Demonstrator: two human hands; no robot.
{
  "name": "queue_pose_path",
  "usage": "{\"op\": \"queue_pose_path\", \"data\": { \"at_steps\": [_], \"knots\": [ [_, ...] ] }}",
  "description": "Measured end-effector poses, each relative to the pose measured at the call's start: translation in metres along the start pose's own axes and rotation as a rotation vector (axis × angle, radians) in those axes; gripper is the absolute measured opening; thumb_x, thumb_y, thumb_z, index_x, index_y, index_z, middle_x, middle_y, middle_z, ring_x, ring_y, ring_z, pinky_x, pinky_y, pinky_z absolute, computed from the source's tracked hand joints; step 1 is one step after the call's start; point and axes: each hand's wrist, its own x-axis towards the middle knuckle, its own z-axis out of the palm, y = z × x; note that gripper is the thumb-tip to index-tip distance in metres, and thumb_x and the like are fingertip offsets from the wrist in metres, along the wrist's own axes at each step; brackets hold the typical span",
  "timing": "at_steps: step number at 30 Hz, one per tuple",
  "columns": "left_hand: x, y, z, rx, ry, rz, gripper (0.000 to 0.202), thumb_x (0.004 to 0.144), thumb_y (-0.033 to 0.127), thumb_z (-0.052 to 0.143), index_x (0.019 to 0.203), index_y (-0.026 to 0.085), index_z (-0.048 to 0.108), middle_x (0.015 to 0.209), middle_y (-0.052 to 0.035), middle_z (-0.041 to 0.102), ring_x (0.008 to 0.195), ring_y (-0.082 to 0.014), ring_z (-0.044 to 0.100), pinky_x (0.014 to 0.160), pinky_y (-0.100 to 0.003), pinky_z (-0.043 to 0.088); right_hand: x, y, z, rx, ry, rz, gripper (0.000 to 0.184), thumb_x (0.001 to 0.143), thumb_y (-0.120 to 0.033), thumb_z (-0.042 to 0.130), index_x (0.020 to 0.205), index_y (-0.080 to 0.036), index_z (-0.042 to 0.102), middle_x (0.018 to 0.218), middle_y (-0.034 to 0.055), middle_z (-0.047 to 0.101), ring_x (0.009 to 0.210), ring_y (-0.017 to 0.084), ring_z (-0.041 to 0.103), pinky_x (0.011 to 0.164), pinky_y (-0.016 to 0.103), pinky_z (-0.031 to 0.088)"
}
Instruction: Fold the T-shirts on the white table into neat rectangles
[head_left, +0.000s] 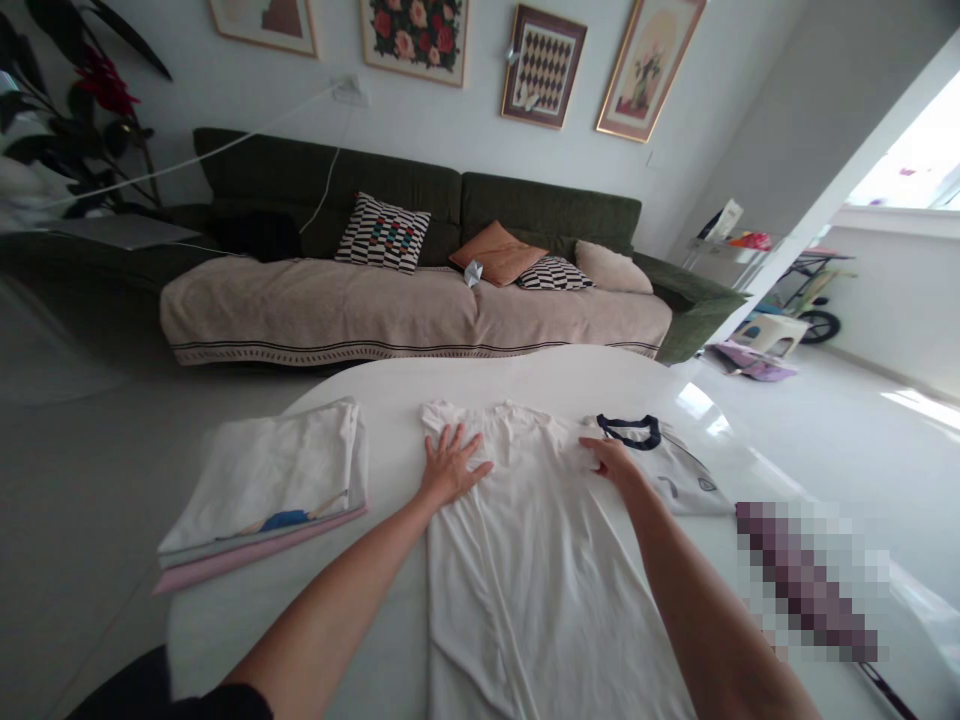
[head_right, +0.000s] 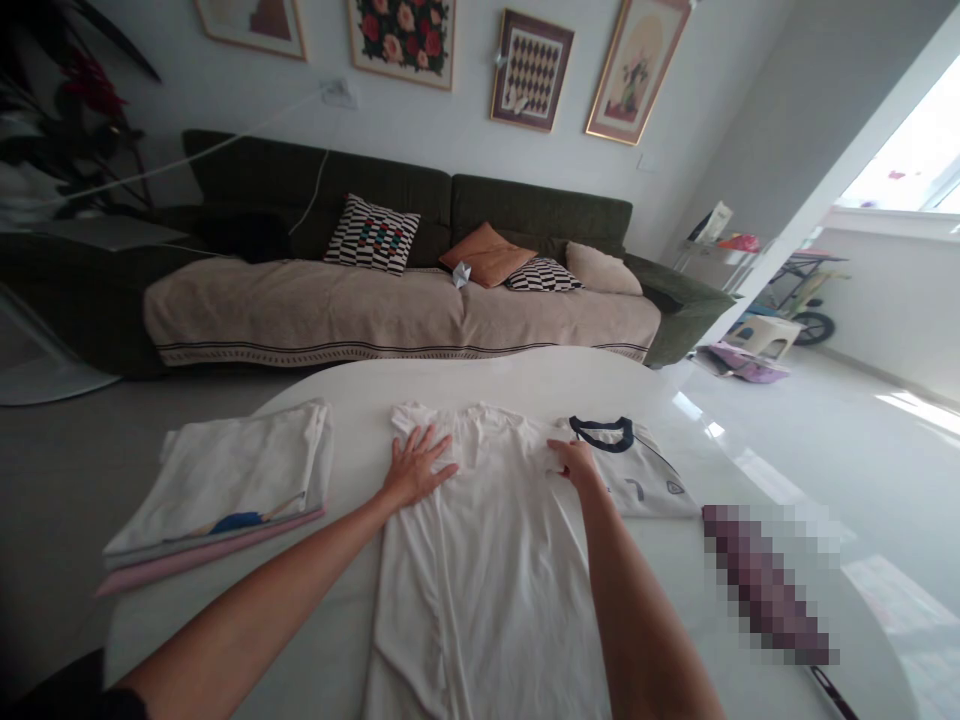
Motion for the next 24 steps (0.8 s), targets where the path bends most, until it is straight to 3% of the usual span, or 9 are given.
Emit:
{"op": "queue_pose_path", "data": {
  "at_steps": [4,7,11,15,18,21,24],
  "knots": [
    [-0.001,0.001,-0.002,0.008,0.0,-0.003,0.067,0.076,0.07,0.025,0.134,0.038,0.03,0.146,-0.0027,0.022,0.133,-0.0328,0.011,0.101,-0.06,0.01,-0.006,-0.008,-0.003,-0.049,-0.05,0.054,0.032,0.087,-0.035,0.048,0.111,-0.014,0.051,0.109,0.007,0.054,0.091,0.017,0.056,0.077,0.036,0.049],
    [-0.002,0.002,-0.004,0.022,-0.009,-0.007,0.065,0.077,0.069,0.025,0.135,0.038,0.029,0.146,-0.0022,0.021,0.133,-0.0327,0.011,0.102,-0.059,0.01,-0.018,-0.028,0.004,-0.109,0.011,-0.045,0.032,0.091,-0.035,0.039,0.109,-0.012,0.053,0.106,0.0075,0.056,0.093,0.017,0.056,0.079,0.035,0.047],
    [-0.003,0.004,-0.005,0.025,-0.005,-0.014,0.063,0.079,0.067,0.027,0.135,0.038,0.029,0.146,-0.0037,0.022,0.134,-0.0326,0.009,0.101,-0.059,0.011,-0.055,-0.067,0.044,-0.183,0.062,-0.283,0.035,0.088,-0.023,0.04,0.12,-0.014,0.048,0.104,0.0108,0.059,0.1,0.021,0.054,0.083,0.032,0.04],
    [-0.004,0.002,-0.003,0.066,0.029,0.019,0.054,0.081,0.058,0.033,0.129,0.034,0.041,0.144,-0.0057,0.027,0.133,-0.0315,0.012,0.1,-0.059,0.014,-0.109,-0.086,0.09,-0.225,-0.096,-0.543,0.037,0.081,-0.026,0.05,0.117,-0.02,0.053,0.099,0.006,0.063,0.09,0.017,0.058,0.077,0.025,0.041],
    [-0.003,0.0,-0.002,0.079,0.042,0.054,0.048,0.083,0.053,0.035,0.123,0.03,0.047,0.142,-0.0073,0.03,0.133,-0.0304,0.014,0.1,-0.058,0.015,-0.136,-0.057,0.083,-0.211,-0.133,-0.69,0.037,0.08,-0.029,0.05,0.116,-0.021,0.052,0.103,0.0052,0.061,0.09,0.015,0.058,0.077,0.024,0.043],
    [-0.002,0.0,-0.001,0.055,0.029,0.029,0.051,0.081,0.059,0.035,0.122,0.031,0.047,0.143,-0.0059,0.03,0.133,-0.0305,0.013,0.101,-0.059,0.014,-0.142,0.012,0.038,-0.226,0.008,-0.75,0.036,0.081,-0.032,0.046,0.113,-0.018,0.052,0.108,0.0083,0.058,0.101,0.019,0.053,0.085,0.03,0.041],
    [-0.001,0.002,-0.001,0.018,0.021,0.007,0.051,0.08,0.06,0.035,0.122,0.032,0.047,0.143,-0.0052,0.029,0.133,-0.0304,0.013,0.101,-0.06,0.011,-0.14,0.086,-0.017,-0.353,0.067,-0.599,0.039,0.077,-0.035,0.05,0.112,-0.018,0.051,0.097,0.008,0.061,0.095,0.022,0.056,0.082,0.034,0.042]
  ]
}}
